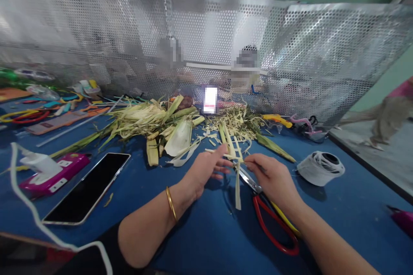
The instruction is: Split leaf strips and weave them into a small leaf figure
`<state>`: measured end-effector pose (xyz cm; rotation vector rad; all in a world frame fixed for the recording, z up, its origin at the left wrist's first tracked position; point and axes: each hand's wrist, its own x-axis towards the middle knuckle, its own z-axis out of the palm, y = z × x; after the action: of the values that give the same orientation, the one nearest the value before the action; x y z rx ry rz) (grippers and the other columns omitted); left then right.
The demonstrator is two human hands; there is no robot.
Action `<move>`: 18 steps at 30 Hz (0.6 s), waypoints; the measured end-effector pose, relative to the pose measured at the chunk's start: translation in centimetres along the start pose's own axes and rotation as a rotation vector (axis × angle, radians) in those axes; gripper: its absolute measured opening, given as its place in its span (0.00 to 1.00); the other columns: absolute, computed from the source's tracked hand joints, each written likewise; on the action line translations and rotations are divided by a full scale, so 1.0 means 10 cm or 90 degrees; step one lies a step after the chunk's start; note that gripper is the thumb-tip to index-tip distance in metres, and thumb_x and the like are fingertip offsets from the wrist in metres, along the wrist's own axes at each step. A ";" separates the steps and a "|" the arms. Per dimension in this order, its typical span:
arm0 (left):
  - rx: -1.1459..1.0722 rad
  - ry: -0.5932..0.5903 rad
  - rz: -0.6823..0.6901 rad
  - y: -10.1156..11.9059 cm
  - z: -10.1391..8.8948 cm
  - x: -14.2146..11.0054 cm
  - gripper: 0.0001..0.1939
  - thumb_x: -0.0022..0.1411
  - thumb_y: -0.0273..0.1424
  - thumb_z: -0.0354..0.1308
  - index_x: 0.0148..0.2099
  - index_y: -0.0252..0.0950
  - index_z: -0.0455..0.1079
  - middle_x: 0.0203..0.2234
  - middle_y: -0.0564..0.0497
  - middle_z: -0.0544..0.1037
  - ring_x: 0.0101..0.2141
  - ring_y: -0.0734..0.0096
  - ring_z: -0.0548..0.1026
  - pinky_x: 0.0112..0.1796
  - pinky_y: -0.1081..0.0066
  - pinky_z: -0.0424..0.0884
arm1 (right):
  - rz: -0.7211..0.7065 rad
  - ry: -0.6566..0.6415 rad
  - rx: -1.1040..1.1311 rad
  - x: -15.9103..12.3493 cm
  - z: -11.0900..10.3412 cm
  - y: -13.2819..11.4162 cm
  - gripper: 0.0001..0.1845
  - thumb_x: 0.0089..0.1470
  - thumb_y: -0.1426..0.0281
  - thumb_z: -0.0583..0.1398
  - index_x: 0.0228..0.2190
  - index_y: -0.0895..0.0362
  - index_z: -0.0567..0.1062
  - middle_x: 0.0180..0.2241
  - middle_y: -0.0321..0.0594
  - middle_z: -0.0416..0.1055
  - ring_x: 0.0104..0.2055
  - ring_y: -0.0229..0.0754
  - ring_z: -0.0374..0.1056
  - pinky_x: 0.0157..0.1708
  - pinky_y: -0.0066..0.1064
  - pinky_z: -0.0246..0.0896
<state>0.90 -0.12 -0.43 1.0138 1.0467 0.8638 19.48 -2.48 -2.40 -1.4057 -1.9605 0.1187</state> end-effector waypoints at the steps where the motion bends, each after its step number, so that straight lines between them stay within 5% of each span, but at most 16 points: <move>1: -0.020 0.033 0.019 0.03 -0.03 0.01 0.30 0.53 0.53 0.56 0.44 0.32 0.74 0.36 0.42 0.80 0.32 0.66 0.77 0.29 0.72 0.68 | -0.020 0.014 -0.017 0.01 -0.03 0.01 0.11 0.59 0.67 0.53 0.29 0.53 0.74 0.29 0.37 0.75 0.32 0.42 0.69 0.34 0.31 0.58; 6: 0.102 0.215 0.179 0.11 -0.13 0.06 0.21 0.54 0.47 0.58 0.36 0.33 0.77 0.35 0.45 0.80 0.35 0.66 0.75 0.30 0.75 0.65 | -0.140 0.046 -0.081 0.06 -0.14 -0.01 0.12 0.61 0.69 0.51 0.31 0.54 0.73 0.30 0.39 0.76 0.34 0.42 0.70 0.39 0.33 0.58; 9: 0.274 0.073 0.147 0.09 -0.12 0.05 0.18 0.54 0.44 0.59 0.26 0.34 0.77 0.23 0.48 0.77 0.30 0.67 0.74 0.30 0.74 0.65 | -0.223 0.032 -0.130 0.06 -0.13 -0.05 0.14 0.62 0.72 0.50 0.32 0.55 0.74 0.29 0.40 0.76 0.33 0.42 0.69 0.42 0.35 0.57; 13: 0.204 -0.153 0.114 0.00 -0.05 0.01 0.13 0.56 0.37 0.58 0.25 0.34 0.75 0.21 0.51 0.77 0.24 0.74 0.71 0.30 0.75 0.65 | -0.284 -0.020 -0.134 0.06 -0.10 -0.05 0.15 0.62 0.75 0.48 0.34 0.56 0.74 0.30 0.41 0.75 0.34 0.41 0.68 0.42 0.35 0.57; 18: 0.074 -0.165 0.001 -0.06 0.02 -0.02 0.08 0.54 0.34 0.61 0.33 0.33 0.74 0.29 0.49 0.79 0.24 0.76 0.75 0.26 0.77 0.64 | -0.262 -0.045 -0.072 0.06 -0.08 -0.02 0.14 0.62 0.75 0.49 0.37 0.55 0.74 0.33 0.41 0.75 0.37 0.42 0.69 0.40 0.35 0.56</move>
<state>1.13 -0.59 -0.93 1.1903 0.8833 0.6574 19.68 -2.30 -1.38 -1.0488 -2.3030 -0.1348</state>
